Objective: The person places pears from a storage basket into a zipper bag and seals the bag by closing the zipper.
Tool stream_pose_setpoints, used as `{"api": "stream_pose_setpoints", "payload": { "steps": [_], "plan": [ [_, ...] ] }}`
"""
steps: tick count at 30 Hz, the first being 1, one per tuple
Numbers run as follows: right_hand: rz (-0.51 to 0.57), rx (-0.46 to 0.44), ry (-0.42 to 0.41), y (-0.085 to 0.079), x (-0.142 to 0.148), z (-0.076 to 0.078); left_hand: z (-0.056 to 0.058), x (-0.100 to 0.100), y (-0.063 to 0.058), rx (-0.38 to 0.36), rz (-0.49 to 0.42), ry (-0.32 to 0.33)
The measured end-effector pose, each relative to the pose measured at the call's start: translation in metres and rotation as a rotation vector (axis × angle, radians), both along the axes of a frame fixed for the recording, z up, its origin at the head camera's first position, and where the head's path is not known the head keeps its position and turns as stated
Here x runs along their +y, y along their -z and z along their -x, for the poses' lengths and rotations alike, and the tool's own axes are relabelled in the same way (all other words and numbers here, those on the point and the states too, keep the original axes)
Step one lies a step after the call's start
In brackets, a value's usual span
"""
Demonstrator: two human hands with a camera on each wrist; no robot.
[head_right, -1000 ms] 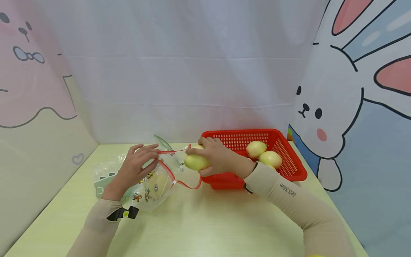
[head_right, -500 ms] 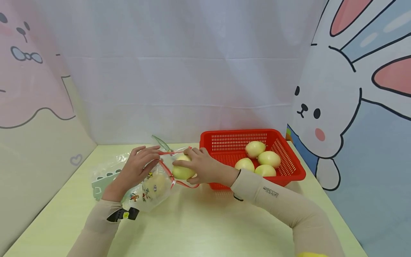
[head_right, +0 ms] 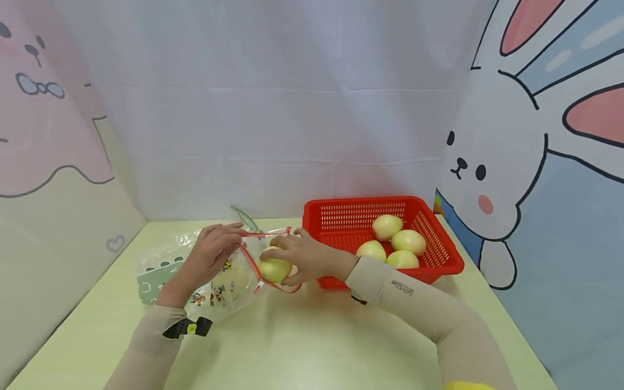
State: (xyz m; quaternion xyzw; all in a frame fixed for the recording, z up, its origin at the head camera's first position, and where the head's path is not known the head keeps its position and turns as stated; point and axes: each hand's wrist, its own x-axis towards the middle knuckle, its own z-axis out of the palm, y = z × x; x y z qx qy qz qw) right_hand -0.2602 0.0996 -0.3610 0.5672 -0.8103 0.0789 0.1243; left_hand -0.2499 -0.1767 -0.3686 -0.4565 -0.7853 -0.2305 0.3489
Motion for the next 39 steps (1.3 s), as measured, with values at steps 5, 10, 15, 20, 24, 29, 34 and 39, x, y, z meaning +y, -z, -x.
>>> {"api": "stream_pose_setpoints", "payload": {
  "steps": [5,10,15,20,24,29,34,39],
  "plan": [
    [-0.171,0.048,0.093,0.004,-0.005,0.002,-0.002,0.0,0.0,0.0,-0.003,-0.008],
    [-0.302,0.077,0.139,0.013,-0.01,-0.003,-0.003,-0.002,0.0,0.031,-0.011,-0.004],
    [-0.314,0.092,0.167,0.014,-0.013,-0.008,-0.004,-0.003,-0.002,0.033,0.006,-0.018],
    [-0.334,0.104,0.199,0.013,-0.013,-0.009,-0.004,-0.004,-0.003,0.038,0.007,-0.01],
    [-0.358,0.132,0.211,0.013,-0.011,-0.008,-0.003,-0.005,-0.004,0.042,0.008,0.003],
    [-0.366,0.143,0.213,0.014,-0.011,-0.006,-0.001,-0.006,-0.005,0.06,-0.002,0.004],
    [-0.371,0.148,0.205,0.013,-0.011,-0.008,-0.002,-0.006,-0.008,0.06,-0.002,0.004],
    [-0.37,0.165,0.185,0.015,-0.008,-0.011,-0.003,-0.006,-0.007,0.047,0.014,-0.008]
  ]
}}
